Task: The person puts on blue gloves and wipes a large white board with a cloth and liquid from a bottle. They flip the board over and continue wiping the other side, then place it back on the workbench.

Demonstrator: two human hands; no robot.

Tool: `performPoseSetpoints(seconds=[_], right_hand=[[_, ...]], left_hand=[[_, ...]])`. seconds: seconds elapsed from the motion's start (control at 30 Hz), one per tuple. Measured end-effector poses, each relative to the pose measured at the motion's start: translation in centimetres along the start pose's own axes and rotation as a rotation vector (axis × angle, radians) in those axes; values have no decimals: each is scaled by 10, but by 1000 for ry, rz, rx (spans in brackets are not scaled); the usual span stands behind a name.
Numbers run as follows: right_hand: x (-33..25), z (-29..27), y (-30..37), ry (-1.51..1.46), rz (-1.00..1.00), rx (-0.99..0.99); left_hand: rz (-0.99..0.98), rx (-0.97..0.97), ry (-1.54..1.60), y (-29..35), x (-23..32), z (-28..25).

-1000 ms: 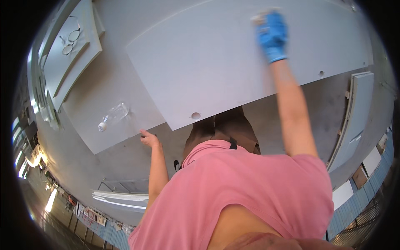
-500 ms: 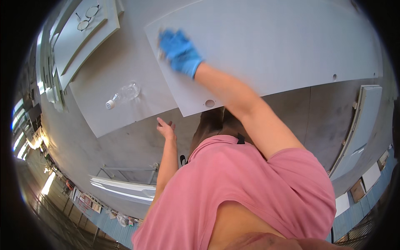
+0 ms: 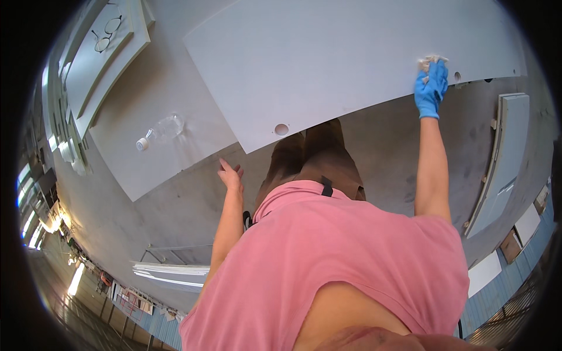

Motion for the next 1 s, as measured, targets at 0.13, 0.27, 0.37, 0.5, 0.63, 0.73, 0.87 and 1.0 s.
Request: performPoseSetpoints(seconds=[0.13, 0.27, 0.37, 0.5, 0.63, 0.73, 0.87, 1.0], right_hand=[[-84, -16, 14, -258, 79, 66], [-273, -85, 74, -624, -98, -142], [-343, -92, 125, -761, -373, -396], [-302, -81, 111, -800, -327, -405], [-152, -53, 53, -514, -80, 0], [-80, -31, 41, -174, -2, 83], [-184, -53, 74, -418, 43, 78], [-328, -93, 138, -631, -287, -233]], left_hand=[[23, 4, -3, 5, 3, -5], [-14, -8, -43, -2, -4, -19], [-6, -12, -61, -9, 2, -22], [15, -41, -89, -15, 4, -30], [39, -99, -69, -9, 5, -24], [48, -129, -32, -13, 1, -18], [-7, -82, -7, -10, -15, -23], [-42, -69, -59, -13, -22, -32]])
Point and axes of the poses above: each hand's wrist, its own y-axis away from the middle knuckle, its own z-axis out of the palm, x = y × z, the point moved 2 cm from there along -y, towards the middle knuckle
